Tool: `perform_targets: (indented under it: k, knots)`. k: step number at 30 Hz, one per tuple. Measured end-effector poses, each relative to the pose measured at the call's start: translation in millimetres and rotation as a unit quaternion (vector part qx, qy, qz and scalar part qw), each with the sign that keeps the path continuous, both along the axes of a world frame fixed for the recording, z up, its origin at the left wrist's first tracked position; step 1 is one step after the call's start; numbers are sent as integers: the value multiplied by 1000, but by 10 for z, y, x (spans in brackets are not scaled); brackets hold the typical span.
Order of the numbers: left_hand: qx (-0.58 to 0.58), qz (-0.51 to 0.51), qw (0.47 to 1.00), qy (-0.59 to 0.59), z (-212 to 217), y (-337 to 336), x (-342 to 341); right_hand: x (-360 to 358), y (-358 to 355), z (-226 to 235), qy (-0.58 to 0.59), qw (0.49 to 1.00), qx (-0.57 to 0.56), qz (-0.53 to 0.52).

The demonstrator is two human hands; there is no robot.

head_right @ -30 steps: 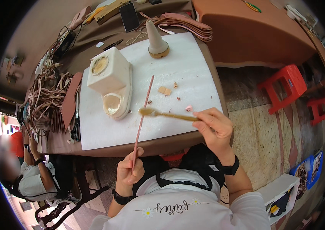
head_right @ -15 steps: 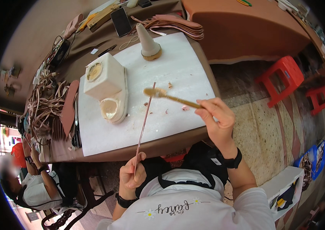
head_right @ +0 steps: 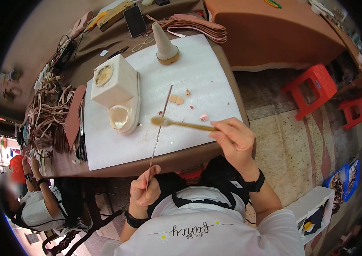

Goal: Applying glue to a shoe insole and attaching a leather strap.

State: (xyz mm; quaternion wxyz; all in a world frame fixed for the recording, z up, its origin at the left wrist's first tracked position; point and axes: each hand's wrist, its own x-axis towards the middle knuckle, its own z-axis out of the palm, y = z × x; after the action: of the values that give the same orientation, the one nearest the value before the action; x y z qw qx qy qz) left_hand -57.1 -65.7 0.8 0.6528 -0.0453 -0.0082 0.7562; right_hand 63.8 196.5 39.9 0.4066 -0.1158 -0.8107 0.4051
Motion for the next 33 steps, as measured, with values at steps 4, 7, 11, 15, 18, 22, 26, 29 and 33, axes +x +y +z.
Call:
perform_targets:
  k: [4, 7, 11, 15, 18, 22, 26, 29, 33]
  knots:
    - [-19, 7, 999, 28, 28, 35, 2, -45, 71, 31, 45, 995, -34, -83]
    - [-78, 54, 991, 94, 100, 96, -8, -27, -16, -48, 49, 991, -111, -54]
    - [-225, 124, 934, 250, 319, 245, 1, 3, -456, 30, -42, 937, -338, 83]
    - [-262, 140, 893, 339, 383, 349, 21, -98, -718, 35, -65, 898, -394, 185]
    - [-248, 129, 896, 344, 413, 382, 39, -197, -787, 74, -68, 902, -378, 196]
    - [-287, 130, 878, 361, 425, 485, 104, -259, -803, 239, -69, 910, -360, 193]
    - [-350, 233, 749, 511, 372, 542, 145, -258, -819, 140, -81, 951, -249, 162]
    - [-341, 224, 744, 529, 419, 501, 88, -287, -928, 93, -44, 958, -227, 169]
    - [-319, 203, 781, 496, 507, 471, 51, -298, -1015, 135, -63, 945, -247, 206]
